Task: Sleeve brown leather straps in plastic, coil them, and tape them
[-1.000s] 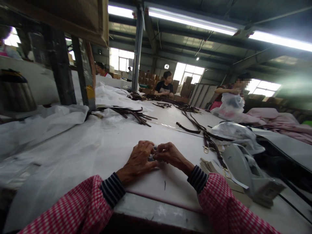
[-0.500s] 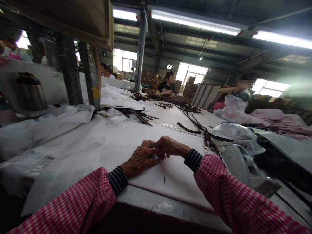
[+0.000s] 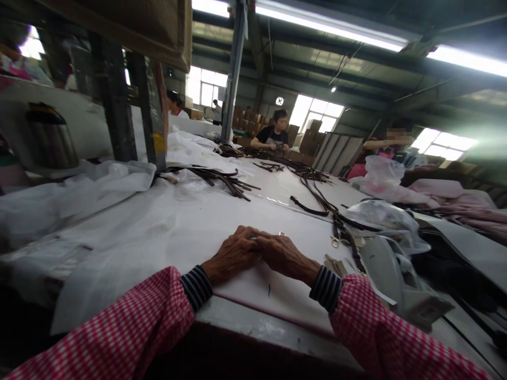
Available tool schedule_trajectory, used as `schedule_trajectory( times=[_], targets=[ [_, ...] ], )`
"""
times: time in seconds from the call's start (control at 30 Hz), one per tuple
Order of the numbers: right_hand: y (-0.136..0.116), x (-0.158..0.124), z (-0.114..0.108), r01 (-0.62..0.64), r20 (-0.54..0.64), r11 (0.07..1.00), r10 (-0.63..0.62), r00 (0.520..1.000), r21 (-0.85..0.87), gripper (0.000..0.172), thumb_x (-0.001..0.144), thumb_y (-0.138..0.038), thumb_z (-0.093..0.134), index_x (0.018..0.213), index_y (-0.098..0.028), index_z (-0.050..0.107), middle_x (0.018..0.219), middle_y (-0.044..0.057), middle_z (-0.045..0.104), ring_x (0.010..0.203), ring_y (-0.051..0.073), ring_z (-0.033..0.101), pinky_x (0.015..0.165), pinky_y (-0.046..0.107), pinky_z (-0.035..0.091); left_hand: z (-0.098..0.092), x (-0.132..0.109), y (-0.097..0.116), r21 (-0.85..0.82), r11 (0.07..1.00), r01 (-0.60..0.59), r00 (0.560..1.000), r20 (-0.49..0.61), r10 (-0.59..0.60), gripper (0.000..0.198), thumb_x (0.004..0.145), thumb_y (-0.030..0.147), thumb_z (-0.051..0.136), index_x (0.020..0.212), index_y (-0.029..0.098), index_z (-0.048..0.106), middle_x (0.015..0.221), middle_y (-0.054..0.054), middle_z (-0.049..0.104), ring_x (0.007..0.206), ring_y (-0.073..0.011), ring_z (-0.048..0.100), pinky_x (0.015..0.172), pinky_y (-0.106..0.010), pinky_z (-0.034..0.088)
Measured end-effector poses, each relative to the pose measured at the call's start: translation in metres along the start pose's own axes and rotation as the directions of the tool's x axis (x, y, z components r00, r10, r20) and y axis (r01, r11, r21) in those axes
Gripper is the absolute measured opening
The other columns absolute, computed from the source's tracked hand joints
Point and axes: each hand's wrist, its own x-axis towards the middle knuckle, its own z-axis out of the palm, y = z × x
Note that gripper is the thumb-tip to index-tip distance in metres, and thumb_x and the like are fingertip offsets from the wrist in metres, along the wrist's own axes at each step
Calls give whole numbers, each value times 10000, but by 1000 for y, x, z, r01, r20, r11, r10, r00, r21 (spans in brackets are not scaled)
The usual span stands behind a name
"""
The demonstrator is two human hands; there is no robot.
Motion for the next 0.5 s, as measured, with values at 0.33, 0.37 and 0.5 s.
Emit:
schedule_trajectory(
  times=[0.33,0.37,0.5],
  targets=[
    [-40,-42,47,-155,-332,983,178,926,97,487,853,-90,528,1324,-214,550,1234,127,552,1084,266,586,925,406,560,-9,-2,-2,-43,999,12,998,58,-9,227,878,192,617,1039,216,775,1400,-80,593,1272,-270,519,1120,-439,428],
    [-40,-44,53,-179,-355,981,194,914,75,511,862,-94,523,1358,-218,536,1256,134,545,1101,279,575,944,433,557,-10,-1,-4,-49,999,8,998,69,-5,206,850,197,648,1010,212,777,1404,-83,592,1277,-276,524,1116,-437,434],
    [-36,-48,61,-236,-341,968,253,905,90,533,892,-113,504,1404,-253,539,1303,120,542,1124,294,549,994,485,536,-12,0,-10,-62,998,9,995,100,-3,187,754,242,756,934,200,784,1401,-110,597,1267,-316,555,1094,-460,457]
  ],
)
